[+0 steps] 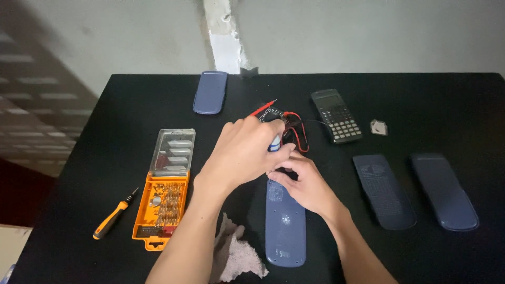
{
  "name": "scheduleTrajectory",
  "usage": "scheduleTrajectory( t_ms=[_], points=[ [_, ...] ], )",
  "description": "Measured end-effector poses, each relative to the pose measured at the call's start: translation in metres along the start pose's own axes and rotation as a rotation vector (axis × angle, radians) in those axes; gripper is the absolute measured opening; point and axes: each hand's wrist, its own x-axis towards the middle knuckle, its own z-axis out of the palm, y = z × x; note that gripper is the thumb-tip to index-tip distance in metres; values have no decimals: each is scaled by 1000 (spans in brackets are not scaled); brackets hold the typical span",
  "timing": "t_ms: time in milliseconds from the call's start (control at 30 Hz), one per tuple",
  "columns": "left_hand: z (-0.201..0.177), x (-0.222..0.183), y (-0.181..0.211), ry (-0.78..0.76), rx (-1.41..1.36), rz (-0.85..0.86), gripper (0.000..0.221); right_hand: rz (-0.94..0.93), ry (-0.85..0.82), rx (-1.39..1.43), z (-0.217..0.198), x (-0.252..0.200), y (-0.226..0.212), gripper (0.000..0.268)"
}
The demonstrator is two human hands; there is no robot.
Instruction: Using a precision screwdriver to fasten screws into the back housing of a calculator.
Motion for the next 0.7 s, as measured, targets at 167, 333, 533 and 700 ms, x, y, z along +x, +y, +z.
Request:
scheduleTrajectory(
  t_ms=[167,333,533,700],
  points=[
    [3,0,0,4,-12,3,38,16,-16,-17,0,0,2,16],
    [5,0,-2,3,-6,4,37,-13,-5,-26,-1,-2,-3,14],
    [5,2,-2,0,-10,7,39,-65,17,-17,-1,0,4,12],
    [8,0,0,-18,8,-2,39,-69,11,-29,0,-2,4,11]
  ],
)
